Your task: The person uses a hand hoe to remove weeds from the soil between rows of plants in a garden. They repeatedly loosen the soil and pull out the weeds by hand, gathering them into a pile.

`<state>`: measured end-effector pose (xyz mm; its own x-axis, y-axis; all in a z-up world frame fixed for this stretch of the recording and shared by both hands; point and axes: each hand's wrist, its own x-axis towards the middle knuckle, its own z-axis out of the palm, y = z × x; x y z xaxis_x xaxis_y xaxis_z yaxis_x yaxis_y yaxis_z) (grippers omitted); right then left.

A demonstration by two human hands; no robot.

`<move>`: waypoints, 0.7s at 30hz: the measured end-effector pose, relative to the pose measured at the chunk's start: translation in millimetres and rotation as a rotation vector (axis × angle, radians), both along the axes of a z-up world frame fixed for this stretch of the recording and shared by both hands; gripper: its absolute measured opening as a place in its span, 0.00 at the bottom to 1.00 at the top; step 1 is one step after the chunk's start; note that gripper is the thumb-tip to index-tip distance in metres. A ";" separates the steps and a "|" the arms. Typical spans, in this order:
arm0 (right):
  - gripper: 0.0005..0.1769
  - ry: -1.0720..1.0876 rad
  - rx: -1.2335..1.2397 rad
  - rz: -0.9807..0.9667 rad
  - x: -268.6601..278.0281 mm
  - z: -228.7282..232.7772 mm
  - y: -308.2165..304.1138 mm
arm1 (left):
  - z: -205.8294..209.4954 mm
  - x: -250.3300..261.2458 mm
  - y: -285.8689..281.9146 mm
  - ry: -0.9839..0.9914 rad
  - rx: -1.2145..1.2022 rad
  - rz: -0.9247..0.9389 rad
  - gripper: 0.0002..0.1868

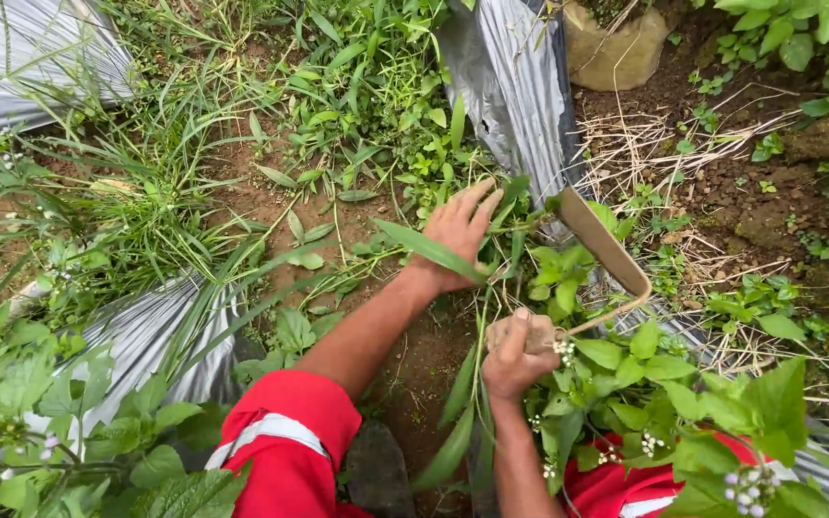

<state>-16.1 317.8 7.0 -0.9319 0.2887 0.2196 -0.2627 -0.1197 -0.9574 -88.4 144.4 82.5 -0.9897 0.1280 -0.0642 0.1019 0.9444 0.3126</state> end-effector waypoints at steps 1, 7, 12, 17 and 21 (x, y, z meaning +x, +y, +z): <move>0.11 0.009 0.118 0.029 -3.6 7.9 1.8 | -8.9 -6.3 13.1 0.041 0.126 0.139 0.51; 0.10 -0.071 0.129 0.065 -8.6 35.6 -7.3 | -86.7 -48.6 16.1 0.091 0.262 0.252 0.38; 0.14 -0.037 0.220 0.184 -24.0 16.9 0.5 | -92.2 -21.2 -32.7 0.145 -0.027 -0.221 0.30; 0.18 -0.072 0.506 0.077 -33.6 34.7 -19.4 | -118.9 7.8 -51.0 -0.056 -0.148 -0.303 0.22; 0.14 -0.050 0.582 0.088 -24.4 11.8 -32.1 | -94.7 9.9 -45.1 -0.036 -0.142 -0.284 0.23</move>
